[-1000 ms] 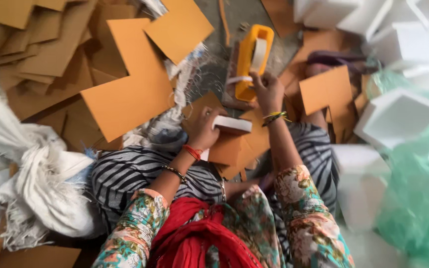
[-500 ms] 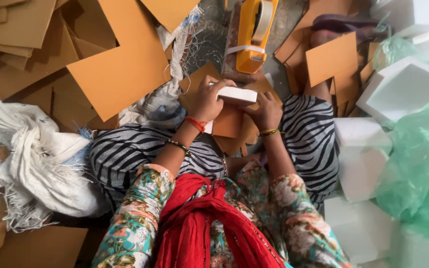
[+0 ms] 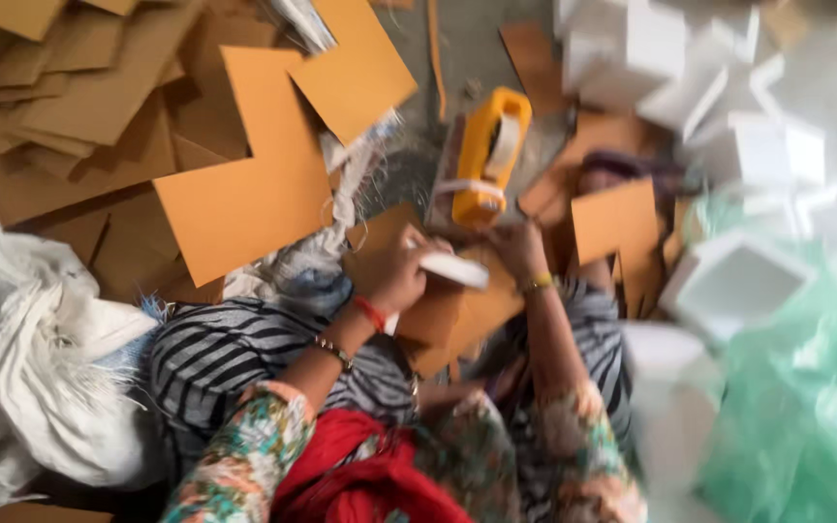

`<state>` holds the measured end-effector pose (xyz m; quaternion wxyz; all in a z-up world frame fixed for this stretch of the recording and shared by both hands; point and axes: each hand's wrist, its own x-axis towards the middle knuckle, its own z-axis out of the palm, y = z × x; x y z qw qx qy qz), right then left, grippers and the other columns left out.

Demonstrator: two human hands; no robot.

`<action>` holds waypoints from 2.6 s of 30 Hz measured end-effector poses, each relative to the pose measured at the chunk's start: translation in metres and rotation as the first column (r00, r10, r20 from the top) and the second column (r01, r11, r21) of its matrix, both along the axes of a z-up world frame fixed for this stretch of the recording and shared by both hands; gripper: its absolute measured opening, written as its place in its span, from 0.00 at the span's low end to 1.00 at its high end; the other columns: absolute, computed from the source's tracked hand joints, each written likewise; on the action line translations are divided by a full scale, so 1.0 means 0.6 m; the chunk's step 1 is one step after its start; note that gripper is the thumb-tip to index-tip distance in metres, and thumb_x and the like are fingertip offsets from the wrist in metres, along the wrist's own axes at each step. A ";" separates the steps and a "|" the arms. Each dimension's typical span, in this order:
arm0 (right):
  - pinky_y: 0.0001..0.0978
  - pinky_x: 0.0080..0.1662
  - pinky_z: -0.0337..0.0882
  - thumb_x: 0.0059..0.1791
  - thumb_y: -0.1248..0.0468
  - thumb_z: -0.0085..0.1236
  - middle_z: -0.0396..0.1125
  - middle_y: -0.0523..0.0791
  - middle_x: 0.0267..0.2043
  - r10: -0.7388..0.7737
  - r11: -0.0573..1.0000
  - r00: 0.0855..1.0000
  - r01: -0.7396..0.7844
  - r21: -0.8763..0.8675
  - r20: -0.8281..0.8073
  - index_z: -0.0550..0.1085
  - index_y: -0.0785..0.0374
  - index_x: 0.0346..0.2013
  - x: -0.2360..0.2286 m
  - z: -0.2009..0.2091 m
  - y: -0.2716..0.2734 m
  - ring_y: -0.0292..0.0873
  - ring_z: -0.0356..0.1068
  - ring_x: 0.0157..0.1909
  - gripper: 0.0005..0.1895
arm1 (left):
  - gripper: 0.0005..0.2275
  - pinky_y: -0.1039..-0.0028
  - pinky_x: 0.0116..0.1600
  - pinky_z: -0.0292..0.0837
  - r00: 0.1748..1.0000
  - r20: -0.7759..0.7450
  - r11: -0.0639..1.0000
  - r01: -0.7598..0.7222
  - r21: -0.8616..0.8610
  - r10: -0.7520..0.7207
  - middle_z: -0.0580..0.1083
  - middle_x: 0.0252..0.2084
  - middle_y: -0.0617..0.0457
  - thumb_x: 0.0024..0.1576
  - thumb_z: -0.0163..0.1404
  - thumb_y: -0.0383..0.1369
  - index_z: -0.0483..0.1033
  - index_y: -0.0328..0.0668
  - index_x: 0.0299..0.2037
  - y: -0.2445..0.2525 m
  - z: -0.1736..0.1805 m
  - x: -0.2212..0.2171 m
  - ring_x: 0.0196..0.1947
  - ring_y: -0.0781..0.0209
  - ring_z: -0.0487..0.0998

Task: The person sits on the floor and assembles small cardboard boxes by inserting white foam inserts into the brown cardboard shells. They use a handheld tape dispenser to seal the boxes and place the finished units into a pile.

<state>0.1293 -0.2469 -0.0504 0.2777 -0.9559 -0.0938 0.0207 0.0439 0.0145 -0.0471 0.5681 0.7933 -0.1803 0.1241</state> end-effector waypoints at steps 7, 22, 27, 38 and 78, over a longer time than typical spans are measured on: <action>0.25 0.59 0.68 0.53 0.67 0.54 0.70 0.42 0.62 0.071 0.609 0.859 0.365 0.704 -0.507 0.78 0.72 0.45 -0.205 -0.015 -0.041 0.35 0.69 0.61 0.11 | 0.20 0.59 0.60 0.69 0.964 0.175 0.977 0.186 0.103 -0.202 0.68 0.45 0.48 0.49 0.51 0.17 0.80 0.56 0.47 0.001 0.091 -0.075 0.52 0.45 0.70; 0.29 0.56 0.74 0.49 0.70 0.64 0.71 0.46 0.57 -0.332 0.691 0.943 0.248 0.679 -0.006 0.72 0.65 0.60 -0.208 0.071 0.066 0.40 0.72 0.56 0.24 | 0.19 0.71 0.61 0.71 0.846 -0.488 0.862 -0.070 -0.501 -0.215 0.75 0.55 0.53 0.51 0.46 0.25 0.75 0.48 0.54 0.094 0.091 -0.042 0.56 0.59 0.75; 0.33 0.52 0.76 0.45 0.69 0.70 0.76 0.49 0.49 -0.064 0.937 0.998 0.060 0.344 0.001 0.75 0.66 0.54 -0.208 0.106 0.072 0.41 0.77 0.51 0.23 | 0.13 0.66 0.59 0.72 0.984 -0.177 0.998 -0.026 0.055 0.035 0.78 0.48 0.52 0.56 0.55 0.39 0.81 0.46 0.48 0.084 0.093 -0.027 0.52 0.56 0.78; 0.27 0.43 0.74 0.58 0.55 0.55 0.72 0.45 0.44 -0.265 0.560 0.938 0.338 0.756 -0.224 0.74 0.69 0.51 -0.022 0.080 0.030 0.37 0.71 0.40 0.18 | 0.15 0.62 0.56 0.68 0.998 -0.016 0.887 0.068 0.457 -0.068 0.80 0.41 0.57 0.49 0.62 0.36 0.84 0.56 0.47 0.018 0.082 -0.004 0.46 0.55 0.77; 0.31 0.38 0.74 0.51 0.59 0.63 0.79 0.44 0.37 0.019 0.986 0.950 0.034 0.166 -0.310 0.83 0.66 0.43 -0.054 -0.027 -0.035 0.33 0.74 0.34 0.14 | 0.12 0.65 0.56 0.68 0.969 0.219 0.852 -0.017 0.524 -0.115 0.80 0.43 0.61 0.56 0.55 0.34 0.83 0.62 0.49 0.002 0.080 -0.028 0.46 0.61 0.76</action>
